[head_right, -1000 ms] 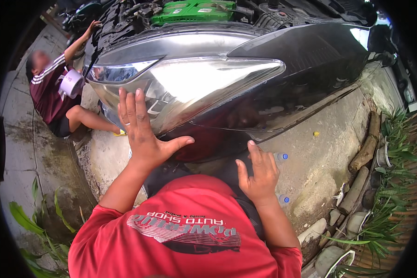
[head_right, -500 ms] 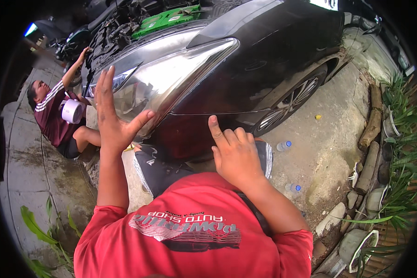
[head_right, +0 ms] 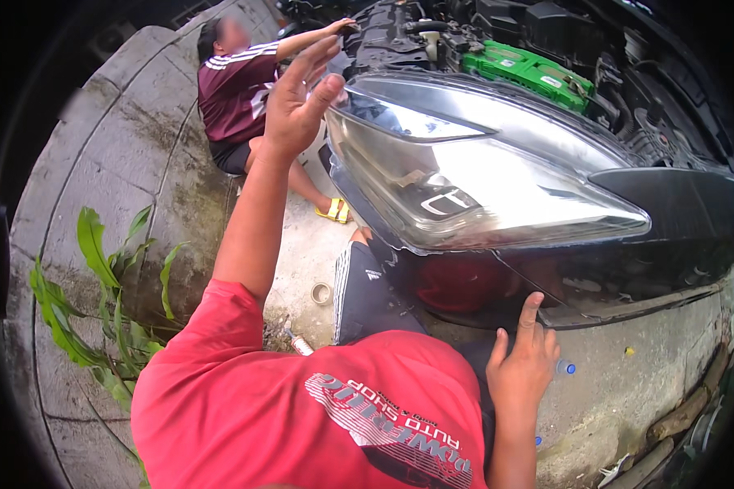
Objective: The person attaches a plastic component to a car bumper using a screwdriver, applies sealant from a tube using a caulking gun, and then secures the parts with adhesive tape.
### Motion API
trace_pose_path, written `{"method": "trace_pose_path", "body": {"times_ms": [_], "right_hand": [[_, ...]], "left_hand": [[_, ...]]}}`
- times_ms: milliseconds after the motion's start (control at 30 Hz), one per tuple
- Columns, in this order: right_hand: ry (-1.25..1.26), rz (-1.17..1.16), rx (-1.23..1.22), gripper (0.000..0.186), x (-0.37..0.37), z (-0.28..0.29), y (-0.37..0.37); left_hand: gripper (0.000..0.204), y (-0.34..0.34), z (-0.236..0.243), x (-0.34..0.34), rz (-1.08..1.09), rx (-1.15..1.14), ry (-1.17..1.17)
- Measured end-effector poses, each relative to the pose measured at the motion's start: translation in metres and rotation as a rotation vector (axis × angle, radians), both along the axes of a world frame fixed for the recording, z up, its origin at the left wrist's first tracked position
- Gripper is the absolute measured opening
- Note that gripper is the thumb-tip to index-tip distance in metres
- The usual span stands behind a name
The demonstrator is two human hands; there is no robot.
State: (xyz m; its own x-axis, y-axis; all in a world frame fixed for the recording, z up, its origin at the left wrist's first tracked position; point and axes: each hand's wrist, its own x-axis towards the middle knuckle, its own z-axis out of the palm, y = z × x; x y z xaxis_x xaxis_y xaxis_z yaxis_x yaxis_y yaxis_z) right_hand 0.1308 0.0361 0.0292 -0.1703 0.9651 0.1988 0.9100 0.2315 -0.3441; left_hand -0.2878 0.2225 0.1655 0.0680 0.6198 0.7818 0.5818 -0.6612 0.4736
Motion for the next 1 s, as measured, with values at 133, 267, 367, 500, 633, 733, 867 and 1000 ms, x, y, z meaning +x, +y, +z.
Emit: {"method": "trace_pose_path", "body": {"times_ms": [133, 267, 367, 500, 633, 733, 867, 1000], "right_hand": [[0.034, 0.031, 0.037, 0.098, -0.003, -0.003, 0.003], [0.048, 0.038, 0.01, 0.098, -0.004, -0.001, 0.003], [0.025, 0.031, 0.014, 0.099, -0.007, 0.001, 0.002], [0.034, 0.043, 0.008, 0.101, -0.009, 0.001, 0.001], [0.053, 0.02, -0.028, 0.101, -0.005, -0.003, -0.001], [0.071, 0.0, -0.02, 0.101, -0.006, 0.0, -0.001], [0.053, -0.019, -0.026, 0.099, -0.01, 0.01, -0.004], [0.064, -0.069, -0.063, 0.099, -0.014, 0.009, -0.004]], "left_hand": [[0.05, -0.028, -0.047, -0.058, 0.247, 0.27, -0.475], [0.049, -0.069, -0.147, -0.092, 0.861, 0.149, -0.476], [0.046, -0.071, -0.234, -0.082, 0.968, -0.001, -0.496], [0.042, -0.02, -0.259, -0.04, 1.025, -0.046, -0.564], [0.04, 0.0, -0.251, -0.029, 0.931, -0.063, -0.624], [0.038, -0.005, -0.244, -0.029, 0.906, -0.08, -0.605], [0.037, -0.013, -0.245, -0.053, 0.944, -0.057, -0.654], [0.036, 0.005, -0.222, -0.118, 0.931, -0.108, -0.703]]}}
